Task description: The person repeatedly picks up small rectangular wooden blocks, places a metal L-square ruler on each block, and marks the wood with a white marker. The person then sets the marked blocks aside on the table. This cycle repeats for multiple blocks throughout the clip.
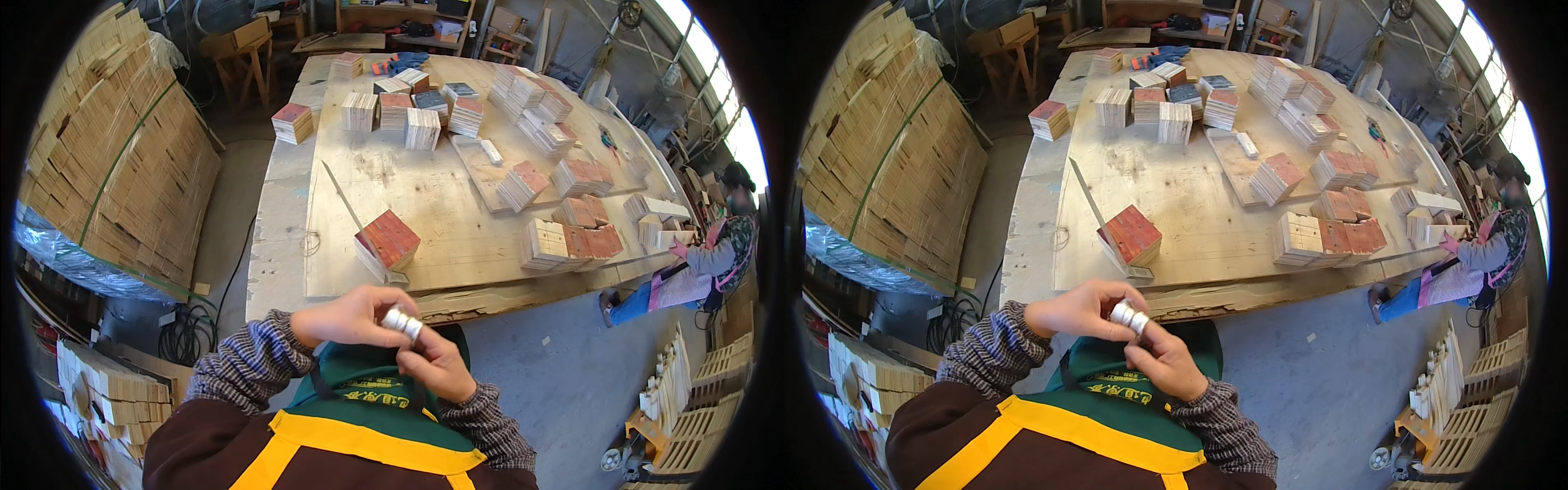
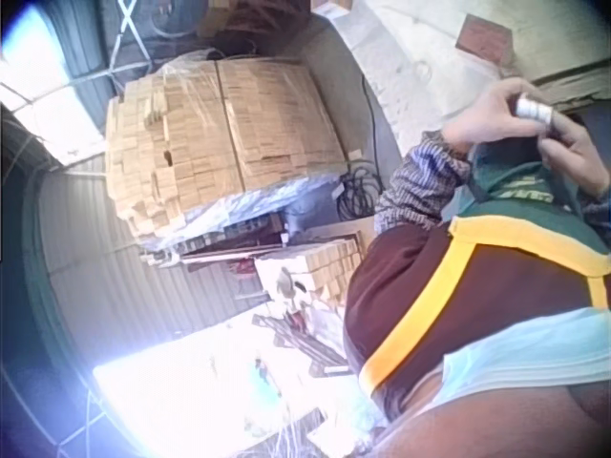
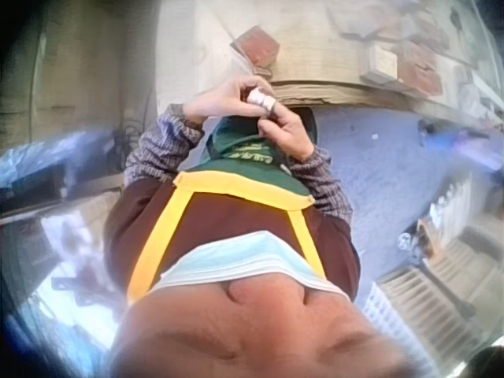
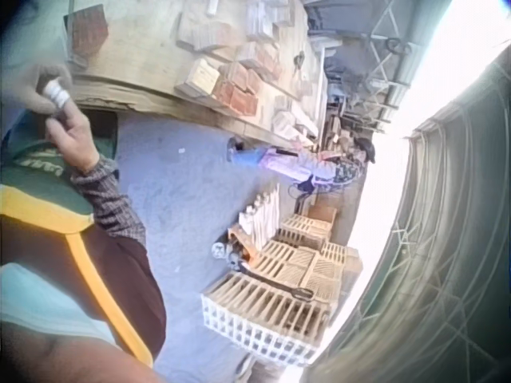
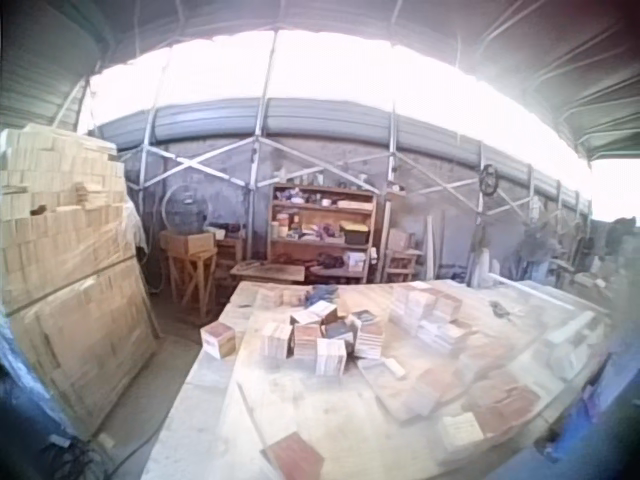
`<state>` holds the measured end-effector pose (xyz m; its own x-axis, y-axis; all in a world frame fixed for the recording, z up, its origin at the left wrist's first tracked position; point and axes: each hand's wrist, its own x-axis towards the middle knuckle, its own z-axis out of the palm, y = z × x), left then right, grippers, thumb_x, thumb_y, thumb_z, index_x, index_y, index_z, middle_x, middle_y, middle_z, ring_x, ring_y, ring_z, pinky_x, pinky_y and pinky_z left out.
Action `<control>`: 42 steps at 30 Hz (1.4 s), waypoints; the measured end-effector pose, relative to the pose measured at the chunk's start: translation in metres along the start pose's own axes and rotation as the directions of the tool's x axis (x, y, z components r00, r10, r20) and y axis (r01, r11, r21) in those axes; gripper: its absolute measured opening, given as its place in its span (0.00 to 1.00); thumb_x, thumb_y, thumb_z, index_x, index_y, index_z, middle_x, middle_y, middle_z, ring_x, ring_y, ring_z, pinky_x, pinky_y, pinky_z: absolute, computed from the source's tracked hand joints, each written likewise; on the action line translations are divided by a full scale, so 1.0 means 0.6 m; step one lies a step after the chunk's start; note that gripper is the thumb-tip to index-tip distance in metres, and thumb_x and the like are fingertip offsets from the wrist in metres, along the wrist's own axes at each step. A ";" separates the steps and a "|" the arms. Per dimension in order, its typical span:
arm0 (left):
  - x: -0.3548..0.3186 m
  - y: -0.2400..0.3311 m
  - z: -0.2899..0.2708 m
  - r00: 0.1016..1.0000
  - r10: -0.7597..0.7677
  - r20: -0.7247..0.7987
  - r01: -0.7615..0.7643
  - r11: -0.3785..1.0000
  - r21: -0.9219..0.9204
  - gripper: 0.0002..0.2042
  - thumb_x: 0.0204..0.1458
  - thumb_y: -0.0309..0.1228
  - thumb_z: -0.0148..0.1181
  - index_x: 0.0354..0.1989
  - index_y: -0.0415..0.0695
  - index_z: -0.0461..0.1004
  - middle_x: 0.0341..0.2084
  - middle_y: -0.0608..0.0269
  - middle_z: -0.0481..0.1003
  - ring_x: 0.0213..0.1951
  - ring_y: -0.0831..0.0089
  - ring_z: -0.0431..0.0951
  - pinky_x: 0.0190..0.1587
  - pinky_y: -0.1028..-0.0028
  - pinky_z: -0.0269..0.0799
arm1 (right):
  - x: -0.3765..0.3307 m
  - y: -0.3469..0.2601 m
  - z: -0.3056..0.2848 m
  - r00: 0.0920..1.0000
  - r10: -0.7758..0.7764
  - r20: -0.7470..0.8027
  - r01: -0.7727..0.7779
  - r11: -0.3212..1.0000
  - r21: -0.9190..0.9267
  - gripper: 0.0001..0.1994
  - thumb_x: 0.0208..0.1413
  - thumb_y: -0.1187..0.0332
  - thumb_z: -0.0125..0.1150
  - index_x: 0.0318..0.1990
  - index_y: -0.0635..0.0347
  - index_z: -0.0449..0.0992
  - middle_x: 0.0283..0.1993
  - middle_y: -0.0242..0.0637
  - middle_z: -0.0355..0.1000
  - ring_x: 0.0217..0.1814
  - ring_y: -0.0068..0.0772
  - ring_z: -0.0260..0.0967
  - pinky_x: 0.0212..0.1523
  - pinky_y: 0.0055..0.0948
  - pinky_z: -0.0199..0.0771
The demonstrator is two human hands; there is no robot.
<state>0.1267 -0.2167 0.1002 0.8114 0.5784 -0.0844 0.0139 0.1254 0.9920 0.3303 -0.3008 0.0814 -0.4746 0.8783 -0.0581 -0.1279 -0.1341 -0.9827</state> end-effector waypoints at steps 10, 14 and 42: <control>-0.006 -0.012 0.022 0.994 -0.020 0.112 -0.075 0.625 0.777 0.11 0.45 0.35 0.67 0.29 0.43 0.72 0.22 0.50 0.75 0.28 0.47 0.77 0.28 0.58 0.69 | -0.025 0.020 0.008 0.990 -0.003 0.142 0.074 0.865 -0.497 0.24 0.57 0.75 0.59 0.62 0.64 0.64 0.33 0.49 0.74 0.33 0.48 0.75 0.37 0.33 0.74; -0.006 -0.032 0.034 0.989 0.109 0.095 -0.138 0.520 0.843 0.11 0.45 0.36 0.67 0.28 0.45 0.72 0.20 0.52 0.75 0.27 0.48 0.77 0.27 0.58 0.70 | -0.031 0.039 0.012 0.991 0.030 0.130 0.025 0.915 -0.402 0.26 0.58 0.75 0.58 0.64 0.64 0.61 0.32 0.47 0.75 0.32 0.43 0.76 0.37 0.33 0.74; 0.081 -0.214 -0.076 0.459 0.399 -0.794 0.202 0.823 0.530 0.55 0.31 0.38 0.79 0.67 0.31 0.49 0.56 0.39 0.64 0.58 0.46 0.64 0.62 0.58 0.60 | 0.197 0.099 -0.043 0.662 0.131 -0.738 0.214 0.911 0.353 0.17 0.59 0.77 0.56 0.52 0.59 0.58 0.31 0.31 0.65 0.20 0.16 0.58 0.14 0.17 0.53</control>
<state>0.1377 -0.1678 -0.0356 -0.0859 0.9555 0.2823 0.4855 -0.2073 0.8493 0.2895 -0.1932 0.0119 0.3122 0.9025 -0.2966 -0.5253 -0.0961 -0.8455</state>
